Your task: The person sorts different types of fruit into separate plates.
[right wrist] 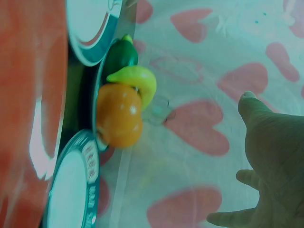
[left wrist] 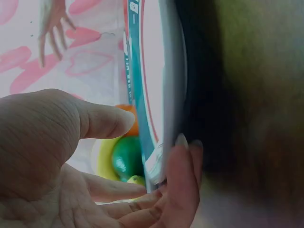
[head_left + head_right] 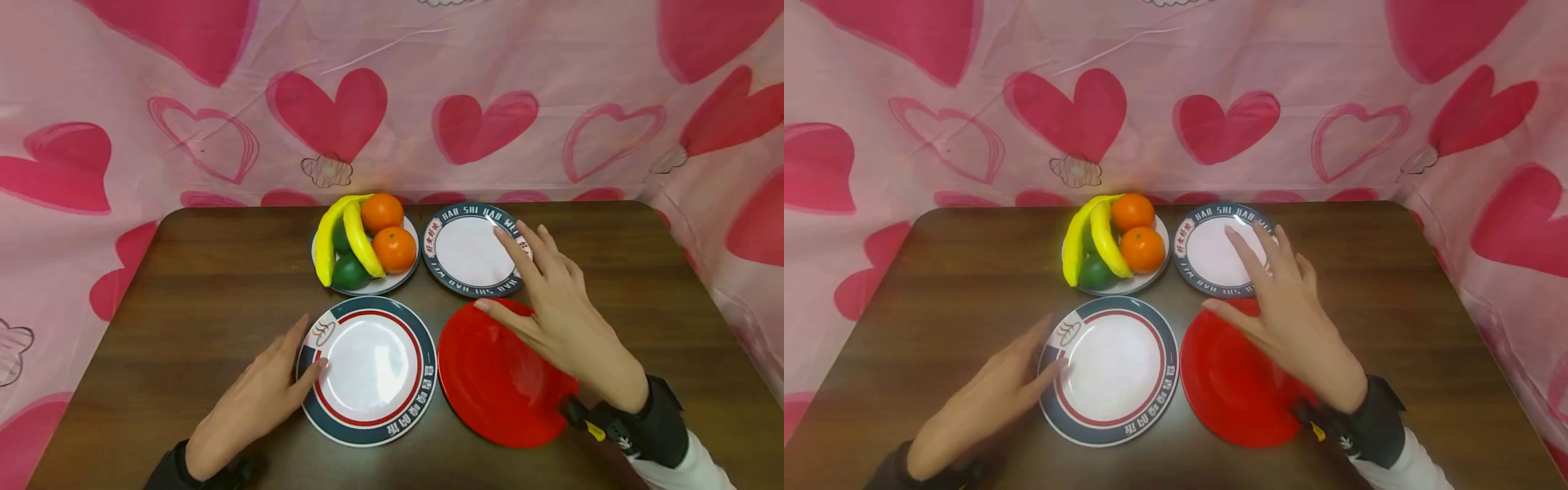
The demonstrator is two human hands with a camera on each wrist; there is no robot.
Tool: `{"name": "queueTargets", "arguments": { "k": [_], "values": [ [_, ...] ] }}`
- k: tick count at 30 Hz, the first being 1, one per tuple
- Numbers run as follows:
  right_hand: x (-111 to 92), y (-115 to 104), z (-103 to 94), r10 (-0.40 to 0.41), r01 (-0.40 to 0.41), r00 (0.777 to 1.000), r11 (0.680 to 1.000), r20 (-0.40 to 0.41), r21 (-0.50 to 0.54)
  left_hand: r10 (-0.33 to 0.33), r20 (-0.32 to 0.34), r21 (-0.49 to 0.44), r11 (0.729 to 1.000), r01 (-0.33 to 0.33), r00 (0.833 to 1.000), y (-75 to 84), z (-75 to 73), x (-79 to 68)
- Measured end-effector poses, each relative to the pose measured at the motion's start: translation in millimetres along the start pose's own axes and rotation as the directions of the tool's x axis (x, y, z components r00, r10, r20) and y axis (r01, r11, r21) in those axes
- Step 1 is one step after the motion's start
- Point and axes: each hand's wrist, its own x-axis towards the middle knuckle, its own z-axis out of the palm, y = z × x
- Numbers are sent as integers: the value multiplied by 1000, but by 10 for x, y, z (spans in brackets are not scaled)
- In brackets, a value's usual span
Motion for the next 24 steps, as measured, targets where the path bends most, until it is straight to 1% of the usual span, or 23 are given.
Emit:
{"name": "queueTargets", "arguments": {
  "k": [2,5,9,12,15,17,20,22,24],
  "values": [
    [127,-67,21,-38,38,999,999,-3,-11,14,1,-39,999,-14,1000,-14,38,20],
    [318,-149,62,-93,93,996,995,4,-28,16,0,-87,996,-15,1000,-29,98,47],
    [608,-230,132,-163,163,987,985,-3,-48,-11,6,-156,988,12,1000,-33,178,88],
    [854,-286,204,-222,221,975,974,-18,-40,-31,8,-215,976,32,999,-16,228,116],
    [1121,-368,309,-266,266,963,964,-34,2,-43,6,-269,962,43,999,8,266,136],
    [1298,-437,403,-285,286,958,958,-40,20,-26,-17,-268,963,21,1000,17,286,143],
    [1517,-556,563,-267,268,963,963,-18,32,12,-45,-243,970,-23,999,23,310,154],
    [1616,-627,667,-249,249,968,968,8,24,38,-62,-218,975,-51,997,23,325,164],
    [1689,-689,767,-237,236,971,972,35,11,44,-64,-216,975,-57,997,26,339,173]
  ]
}}
